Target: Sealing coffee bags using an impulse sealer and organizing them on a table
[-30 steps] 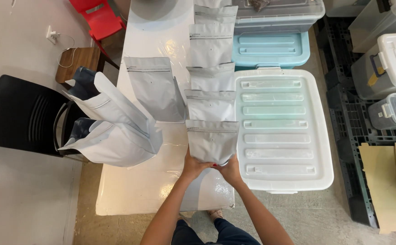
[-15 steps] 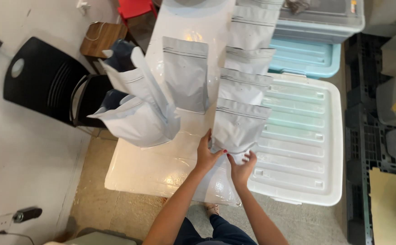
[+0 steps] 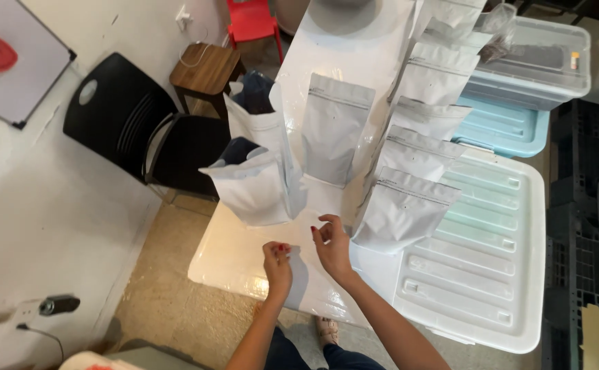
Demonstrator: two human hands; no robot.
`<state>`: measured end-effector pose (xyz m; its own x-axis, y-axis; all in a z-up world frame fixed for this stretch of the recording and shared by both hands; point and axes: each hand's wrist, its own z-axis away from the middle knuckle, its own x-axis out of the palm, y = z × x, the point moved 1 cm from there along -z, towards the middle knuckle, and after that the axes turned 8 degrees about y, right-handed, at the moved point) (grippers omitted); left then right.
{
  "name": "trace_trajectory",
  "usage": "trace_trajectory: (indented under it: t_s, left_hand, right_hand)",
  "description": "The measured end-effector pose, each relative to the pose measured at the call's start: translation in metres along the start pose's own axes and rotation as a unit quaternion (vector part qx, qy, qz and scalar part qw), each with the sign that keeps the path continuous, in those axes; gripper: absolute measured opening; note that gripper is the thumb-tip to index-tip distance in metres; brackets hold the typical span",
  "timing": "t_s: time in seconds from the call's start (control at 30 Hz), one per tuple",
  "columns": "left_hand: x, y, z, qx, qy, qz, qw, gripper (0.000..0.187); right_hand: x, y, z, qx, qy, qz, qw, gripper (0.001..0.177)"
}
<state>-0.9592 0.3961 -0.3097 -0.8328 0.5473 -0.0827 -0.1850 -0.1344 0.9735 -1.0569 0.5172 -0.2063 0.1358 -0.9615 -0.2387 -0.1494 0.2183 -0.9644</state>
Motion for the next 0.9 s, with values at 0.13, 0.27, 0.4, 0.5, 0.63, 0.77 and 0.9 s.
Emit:
trace_trajectory:
  t_s: [0.13, 0.27, 0.4, 0.5, 0.63, 0.77, 0.9]
  left_hand:
    - [-0.007, 0.026, -0.002, -0.023, -0.014, 0.008, 1.0, 0.01]
    - [-0.006, 0.033, 0.013, -0.037, -0.023, 0.013, 0.999, 0.006]
    - [-0.007, 0.031, 0.015, -0.049, -0.05, 0.037, 0.997, 0.009]
    - [-0.019, 0.054, 0.009, -0.008, -0.028, 0.068, 0.997, 0.01]
    - [-0.05, 0.11, -0.034, 0.154, 0.066, 0.074, 0.983, 0.02]
    - [-0.079, 0.174, -0.105, 0.25, 0.027, 0.052, 0.967, 0.08]
    - [-0.085, 0.232, -0.164, 0.287, -0.166, 0.007, 0.943, 0.109]
  right_hand:
    - [0.01, -0.016, -0.004, -0.036, -0.002, 0.012, 0.999, 0.024]
    - [0.009, -0.012, 0.011, 0.006, -0.06, 0.025, 0.998, 0.017]
    - [0.013, 0.006, 0.015, 0.047, -0.077, 0.056, 0.994, 0.015]
    - [0.024, 0.01, 0.006, 0.053, -0.075, 0.068, 0.993, 0.015]
    - [0.05, 0.007, -0.028, 0.014, -0.035, 0.057, 0.998, 0.019]
    - [0.066, -0.051, -0.07, -0.018, -0.007, -0.007, 1.0, 0.066]
    - [0.075, -0.124, -0.101, -0.076, -0.077, 0.005, 0.994, 0.094]
